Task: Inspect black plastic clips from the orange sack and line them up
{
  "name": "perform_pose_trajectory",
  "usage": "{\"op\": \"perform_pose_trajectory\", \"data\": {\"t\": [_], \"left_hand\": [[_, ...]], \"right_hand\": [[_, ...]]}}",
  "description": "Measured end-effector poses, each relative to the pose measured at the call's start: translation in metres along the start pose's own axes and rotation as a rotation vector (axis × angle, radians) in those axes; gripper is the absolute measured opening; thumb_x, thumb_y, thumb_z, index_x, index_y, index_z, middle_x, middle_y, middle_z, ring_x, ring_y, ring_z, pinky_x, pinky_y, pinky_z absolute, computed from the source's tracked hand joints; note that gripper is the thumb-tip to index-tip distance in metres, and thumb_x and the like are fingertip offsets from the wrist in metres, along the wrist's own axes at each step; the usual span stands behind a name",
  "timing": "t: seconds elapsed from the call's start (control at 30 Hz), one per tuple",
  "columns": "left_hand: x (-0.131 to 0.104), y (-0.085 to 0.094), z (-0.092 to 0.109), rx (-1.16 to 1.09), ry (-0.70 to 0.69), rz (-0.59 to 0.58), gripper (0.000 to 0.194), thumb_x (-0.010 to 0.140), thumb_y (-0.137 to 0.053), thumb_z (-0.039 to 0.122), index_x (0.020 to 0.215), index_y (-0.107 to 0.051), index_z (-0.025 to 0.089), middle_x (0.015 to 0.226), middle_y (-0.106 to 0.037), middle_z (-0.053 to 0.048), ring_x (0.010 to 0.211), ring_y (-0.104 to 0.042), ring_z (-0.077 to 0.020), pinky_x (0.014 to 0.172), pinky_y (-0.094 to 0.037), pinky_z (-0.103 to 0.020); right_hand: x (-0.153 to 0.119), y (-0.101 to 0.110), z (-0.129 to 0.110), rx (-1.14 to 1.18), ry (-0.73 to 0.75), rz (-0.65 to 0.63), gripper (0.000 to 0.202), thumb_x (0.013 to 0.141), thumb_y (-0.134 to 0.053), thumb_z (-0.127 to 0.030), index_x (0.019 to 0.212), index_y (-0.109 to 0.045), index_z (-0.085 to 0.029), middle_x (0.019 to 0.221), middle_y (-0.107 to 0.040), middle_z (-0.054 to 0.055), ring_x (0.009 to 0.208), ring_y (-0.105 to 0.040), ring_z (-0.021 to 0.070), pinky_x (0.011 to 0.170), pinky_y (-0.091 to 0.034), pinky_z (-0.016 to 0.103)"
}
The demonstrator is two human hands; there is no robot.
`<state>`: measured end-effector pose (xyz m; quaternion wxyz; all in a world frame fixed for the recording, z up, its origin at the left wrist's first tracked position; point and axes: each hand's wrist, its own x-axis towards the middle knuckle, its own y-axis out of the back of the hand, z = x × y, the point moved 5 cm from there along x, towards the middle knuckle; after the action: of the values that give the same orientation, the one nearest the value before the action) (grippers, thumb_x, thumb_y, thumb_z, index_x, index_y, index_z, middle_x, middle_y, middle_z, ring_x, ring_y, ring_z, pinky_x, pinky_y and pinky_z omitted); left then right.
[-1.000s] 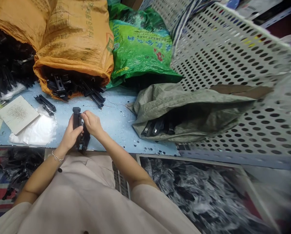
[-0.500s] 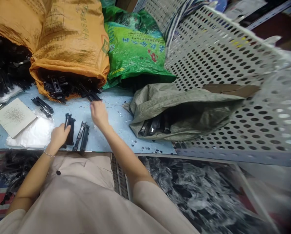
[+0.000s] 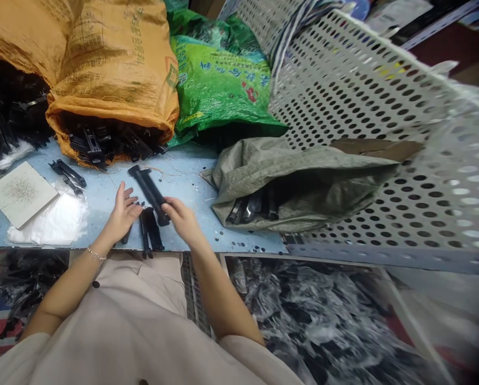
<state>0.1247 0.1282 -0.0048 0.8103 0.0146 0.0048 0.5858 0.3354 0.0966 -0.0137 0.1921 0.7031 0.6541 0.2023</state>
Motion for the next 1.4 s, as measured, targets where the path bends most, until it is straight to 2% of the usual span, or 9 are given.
{"op": "perform_pose_trajectory", "data": {"t": [0.23,0.37,0.5,0.63,0.8,0.9,1.03,1.3,1.4], "left_hand": [[-0.006,-0.012,0.031,0.043,-0.046,-0.031,0.060,0.098,-0.050,0.051,0.150,-0.039,0.024,0.159,-0.041,-0.009,0.152,-0.030,-0.0259,0.125,-0.024,-0.040],[-0.006,0.011,0.030,0.079,-0.051,0.065,0.055,0.098,-0.051,0.049,0.146,-0.045,0.024,0.154,-0.047,-0.009,0.147,-0.039,-0.0264,0.123,-0.027,-0.040],[0.001,0.036,0.025,0.059,-0.012,0.273,0.048,0.095,-0.055,0.050,0.136,-0.056,0.024,0.136,-0.061,-0.008,0.134,-0.052,-0.0251,0.112,-0.041,-0.035],[0.005,0.053,0.016,0.069,0.089,0.211,0.046,0.097,-0.048,0.054,0.127,-0.058,0.021,0.105,-0.072,-0.008,0.096,-0.067,-0.0218,0.082,-0.053,-0.032],[0.000,0.088,-0.003,0.786,0.260,0.274,0.036,0.098,-0.044,0.045,0.093,-0.066,0.018,0.079,-0.070,-0.010,0.081,-0.066,-0.0259,0.071,-0.044,-0.032],[-0.010,0.077,-0.024,1.041,0.382,0.126,0.037,0.097,-0.044,0.045,0.087,-0.067,0.018,0.076,-0.070,-0.013,0.080,-0.068,-0.0290,0.068,-0.042,-0.033],[-0.021,0.055,-0.034,1.041,0.260,0.091,0.039,0.097,-0.047,0.051,0.095,-0.066,0.017,0.086,-0.071,-0.013,0.085,-0.068,-0.0279,0.073,-0.045,-0.034],[0.005,0.037,-0.005,-0.107,-0.033,0.148,0.059,0.095,-0.043,0.067,0.136,-0.050,0.025,0.134,-0.062,-0.011,0.117,-0.063,-0.0211,0.101,-0.050,-0.038],[0.007,0.024,0.011,-0.213,-0.025,0.147,0.055,0.097,-0.042,0.065,0.136,-0.050,0.027,0.137,-0.062,-0.008,0.129,-0.058,-0.0224,0.110,-0.046,-0.040]], "right_hand": [[0.023,-0.020,-0.071,-0.184,0.251,0.169,0.047,0.101,-0.033,-0.061,0.095,-0.058,-0.022,0.094,-0.064,0.010,0.092,-0.058,0.0246,0.084,-0.046,0.037],[0.039,-0.041,-0.077,-0.135,0.254,-0.006,0.054,0.105,-0.019,-0.058,0.083,-0.053,-0.023,0.075,-0.058,0.003,0.072,-0.054,0.0186,0.070,-0.042,0.030],[0.004,-0.072,-0.082,-0.293,0.449,-0.132,0.055,0.106,-0.021,-0.056,0.088,-0.059,-0.021,0.079,-0.061,0.007,0.075,-0.053,0.0204,0.069,-0.039,0.032],[-0.018,-0.098,-0.080,-0.457,0.656,-0.196,0.049,0.105,-0.031,-0.052,0.089,-0.063,-0.018,0.079,-0.063,0.009,0.077,-0.055,0.0221,0.070,-0.038,0.034],[0.067,-0.077,-0.060,-0.367,0.311,-0.083,0.024,0.099,-0.057,-0.040,0.090,-0.062,-0.018,0.089,-0.065,0.006,0.088,-0.055,0.0198,0.080,-0.040,0.030],[0.137,-0.043,-0.050,-0.341,0.107,0.154,0.018,0.102,-0.047,-0.021,0.113,-0.056,-0.009,0.131,-0.054,0.021,0.121,-0.044,0.0263,0.101,-0.033,0.040],[0.178,-0.021,-0.038,-0.253,-0.037,0.177,0.019,0.093,-0.060,-0.019,0.107,-0.052,-0.008,0.131,-0.052,0.026,0.124,-0.043,0.0290,0.104,-0.033,0.045],[0.053,-0.056,-0.039,0.205,-0.125,-0.315,0.046,0.103,-0.027,-0.049,0.090,-0.058,-0.016,0.077,-0.067,0.007,0.063,-0.059,0.0161,0.059,-0.050,0.030],[0.017,-0.068,-0.055,0.334,-0.066,-0.475,0.060,0.101,-0.024,-0.063,0.090,-0.061,-0.018,0.073,-0.064,0.006,0.063,-0.059,0.0174,0.061,-0.050,0.032]]}}
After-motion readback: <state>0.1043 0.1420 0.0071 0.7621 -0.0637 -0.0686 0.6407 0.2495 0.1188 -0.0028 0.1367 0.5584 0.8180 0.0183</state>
